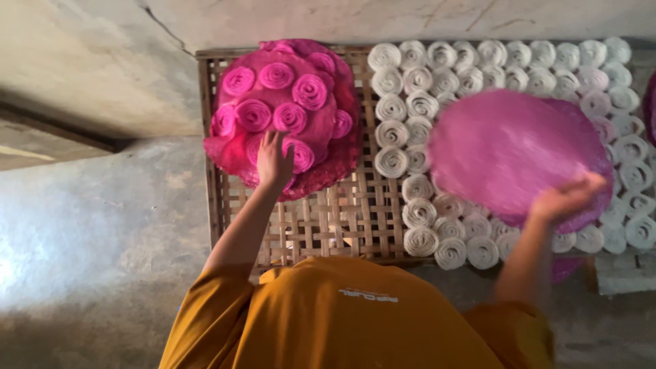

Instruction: The person arranges white and pink rolled fabric roses onto a pink glittery circular base placed on a wooden lattice tray. They pick up individual roses and place them in rows, gradually filling the base with alternating colors.

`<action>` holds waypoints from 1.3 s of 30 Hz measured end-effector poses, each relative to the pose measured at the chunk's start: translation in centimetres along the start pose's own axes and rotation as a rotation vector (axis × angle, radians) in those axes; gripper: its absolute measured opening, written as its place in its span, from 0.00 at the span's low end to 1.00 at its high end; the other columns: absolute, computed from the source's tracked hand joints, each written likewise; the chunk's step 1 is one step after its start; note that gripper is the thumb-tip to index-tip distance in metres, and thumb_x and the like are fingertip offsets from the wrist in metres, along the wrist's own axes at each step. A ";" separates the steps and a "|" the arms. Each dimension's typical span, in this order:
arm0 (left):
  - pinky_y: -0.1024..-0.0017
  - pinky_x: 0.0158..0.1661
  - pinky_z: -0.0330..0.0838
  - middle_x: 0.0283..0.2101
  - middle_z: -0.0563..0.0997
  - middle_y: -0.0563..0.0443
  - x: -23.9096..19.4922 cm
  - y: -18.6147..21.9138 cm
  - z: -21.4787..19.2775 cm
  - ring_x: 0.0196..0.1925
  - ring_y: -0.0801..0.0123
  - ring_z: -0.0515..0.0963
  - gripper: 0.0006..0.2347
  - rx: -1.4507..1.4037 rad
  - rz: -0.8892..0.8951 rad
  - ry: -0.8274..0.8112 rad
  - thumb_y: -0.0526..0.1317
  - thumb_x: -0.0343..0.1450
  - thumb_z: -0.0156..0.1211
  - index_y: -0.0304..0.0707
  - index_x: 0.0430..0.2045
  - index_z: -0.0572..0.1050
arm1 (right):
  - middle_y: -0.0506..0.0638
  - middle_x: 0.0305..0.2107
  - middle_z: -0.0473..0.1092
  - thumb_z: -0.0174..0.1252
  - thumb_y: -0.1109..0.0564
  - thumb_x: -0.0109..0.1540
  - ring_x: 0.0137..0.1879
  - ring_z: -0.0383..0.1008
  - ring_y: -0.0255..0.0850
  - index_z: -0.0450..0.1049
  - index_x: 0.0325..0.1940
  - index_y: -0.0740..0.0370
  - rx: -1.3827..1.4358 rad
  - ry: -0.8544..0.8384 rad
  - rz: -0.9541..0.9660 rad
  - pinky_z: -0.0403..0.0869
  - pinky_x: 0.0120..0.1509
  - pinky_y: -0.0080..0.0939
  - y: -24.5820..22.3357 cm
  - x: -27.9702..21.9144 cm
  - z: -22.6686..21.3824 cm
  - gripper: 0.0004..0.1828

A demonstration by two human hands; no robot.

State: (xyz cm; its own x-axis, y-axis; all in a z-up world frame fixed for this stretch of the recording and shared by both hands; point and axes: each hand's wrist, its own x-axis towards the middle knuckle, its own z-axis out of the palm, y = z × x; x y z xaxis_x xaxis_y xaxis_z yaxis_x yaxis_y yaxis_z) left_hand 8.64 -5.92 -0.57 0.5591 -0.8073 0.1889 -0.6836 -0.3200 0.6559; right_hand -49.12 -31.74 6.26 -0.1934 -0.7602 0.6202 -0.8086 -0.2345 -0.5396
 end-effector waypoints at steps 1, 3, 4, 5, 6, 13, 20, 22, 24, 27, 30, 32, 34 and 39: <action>0.53 0.54 0.70 0.55 0.73 0.40 1.5 -0.8 0.7 0.57 0.46 0.73 0.19 0.054 -0.027 0.018 0.38 0.68 0.66 0.38 0.53 0.73 | 0.52 0.46 0.67 0.46 0.65 0.75 0.49 0.72 0.40 0.65 0.52 0.63 -0.163 0.006 0.070 0.77 0.53 0.38 1.2 0.5 -1.3 0.03; 0.51 0.53 0.68 0.57 0.70 0.36 4.3 -2.2 2.4 0.59 0.44 0.69 0.23 0.159 -0.145 0.012 0.42 0.68 0.68 0.36 0.55 0.71 | 0.58 0.54 0.66 0.52 0.64 0.70 0.57 0.73 0.46 0.65 0.59 0.66 -0.457 0.079 0.095 0.79 0.59 0.43 2.2 -0.1 -2.9 0.13; 0.50 0.53 0.68 0.57 0.69 0.35 5.7 -2.6 3.5 0.60 0.43 0.68 0.24 0.204 -0.234 -0.008 0.45 0.67 0.69 0.37 0.55 0.70 | 0.61 0.57 0.63 0.56 0.62 0.66 0.59 0.70 0.50 0.64 0.62 0.69 -0.587 0.153 0.047 0.78 0.58 0.47 2.0 -0.6 -3.3 0.21; 0.49 0.53 0.67 0.57 0.68 0.34 6.8 -3.2 4.3 0.61 0.43 0.66 0.25 0.249 -0.324 -0.028 0.47 0.67 0.70 0.37 0.55 0.70 | 0.64 0.59 0.60 0.59 0.61 0.62 0.60 0.68 0.54 0.63 0.66 0.72 -0.716 0.229 -0.003 0.76 0.58 0.50 1.3 -1.4 -3.0 0.29; 0.50 0.51 0.69 0.56 0.69 0.34 7.4 -3.8 5.1 0.59 0.42 0.68 0.26 0.263 -0.327 -0.004 0.47 0.64 0.71 0.35 0.53 0.70 | 0.64 0.62 0.57 0.55 0.66 0.63 0.64 0.65 0.54 0.67 0.62 0.65 -0.574 0.219 -0.018 0.76 0.59 0.48 0.3 -2.7 -2.1 0.22; 0.56 0.39 0.76 0.35 0.81 0.40 8.3 -3.2 6.3 0.36 0.51 0.82 0.10 -0.195 -0.223 0.041 0.39 0.68 0.68 0.36 0.37 0.74 | 0.53 0.52 0.74 0.57 0.52 0.70 0.47 0.74 0.37 0.70 0.53 0.63 0.752 -0.589 0.100 0.75 0.56 0.39 -14.6 -17.6 10.1 0.13; 0.65 0.38 0.79 0.41 0.82 0.40 -0.5 7.6 3.0 0.37 0.57 0.84 0.12 -0.410 0.209 -0.260 0.35 0.68 0.68 0.35 0.41 0.74 | 0.60 0.52 0.75 0.58 0.51 0.67 0.58 0.77 0.51 0.69 0.62 0.69 1.538 -1.021 1.145 0.76 0.65 0.51 -24.8 -24.3 14.3 0.24; 0.66 0.41 0.78 0.46 0.83 0.39 -2.7 8.3 2.3 0.41 0.57 0.84 0.20 -0.478 0.246 -0.425 0.39 0.63 0.71 0.34 0.47 0.72 | 0.60 0.52 0.75 0.59 0.54 0.67 0.58 0.77 0.50 0.69 0.62 0.70 1.537 -1.027 1.099 0.76 0.65 0.53 -23.3 -25.1 13.6 0.23; 0.64 0.56 0.73 0.54 0.82 0.40 -2.7 7.1 2.1 0.54 0.57 0.81 0.16 -0.414 0.079 -0.397 0.39 0.72 0.65 0.38 0.54 0.74 | 0.58 0.51 0.76 0.59 0.55 0.66 0.59 0.79 0.49 0.71 0.61 0.70 1.387 -1.164 0.916 0.76 0.68 0.51 -20.6 -26.0 11.9 0.21; 0.49 0.61 0.60 0.64 0.66 0.28 -0.9 3.3 2.3 0.67 0.40 0.64 0.32 0.158 0.139 -0.229 0.43 0.65 0.70 0.25 0.62 0.63 | 0.58 0.46 0.78 0.62 0.58 0.65 0.53 0.78 0.49 0.77 0.56 0.67 0.744 -1.008 0.696 0.76 0.59 0.47 -17.2 -26.8 10.1 0.16; 0.56 0.65 0.65 0.66 0.67 0.41 0.0 0.5 2.2 0.68 0.49 0.65 0.27 0.217 0.084 -0.342 0.39 0.70 0.66 0.38 0.65 0.66 | 0.59 0.39 0.76 0.63 0.56 0.64 0.44 0.79 0.52 0.77 0.52 0.64 0.106 -0.935 0.156 0.74 0.49 0.46 -15.9 -25.5 9.0 0.14; 0.56 0.63 0.67 0.63 0.69 0.41 0.8 0.1 2.0 0.67 0.50 0.66 0.27 0.241 0.022 -0.381 0.42 0.70 0.68 0.39 0.64 0.66 | 0.58 0.42 0.76 0.62 0.58 0.62 0.47 0.78 0.52 0.75 0.55 0.62 0.228 -0.830 0.044 0.75 0.50 0.46 -16.4 -24.2 8.6 0.17; 0.54 0.61 0.66 0.61 0.70 0.41 1.3 0.2 1.6 0.65 0.51 0.66 0.28 0.296 -0.032 -0.440 0.45 0.68 0.70 0.38 0.61 0.67 | 0.58 0.44 0.75 0.62 0.60 0.60 0.50 0.77 0.53 0.74 0.56 0.61 0.246 -0.724 -0.087 0.74 0.52 0.48 -17.6 -23.2 8.2 0.19; 0.51 0.62 0.63 0.60 0.71 0.45 3.5 0.1 -0.8 0.66 0.50 0.62 0.23 0.390 -0.071 -0.577 0.48 0.67 0.71 0.44 0.56 0.72 | 0.63 0.43 0.73 0.67 0.62 0.56 0.49 0.73 0.62 0.70 0.60 0.61 -0.087 -0.682 -0.255 0.71 0.51 0.58 -20.8 -21.3 7.1 0.28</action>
State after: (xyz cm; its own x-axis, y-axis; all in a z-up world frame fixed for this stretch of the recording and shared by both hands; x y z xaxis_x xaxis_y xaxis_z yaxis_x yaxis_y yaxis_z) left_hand 10.90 -8.32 0.76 0.3439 -0.8777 -0.3337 -0.8337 -0.4489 0.3216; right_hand -24.23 -14.90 0.26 0.3725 -0.9034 0.2123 -0.8292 -0.4267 -0.3610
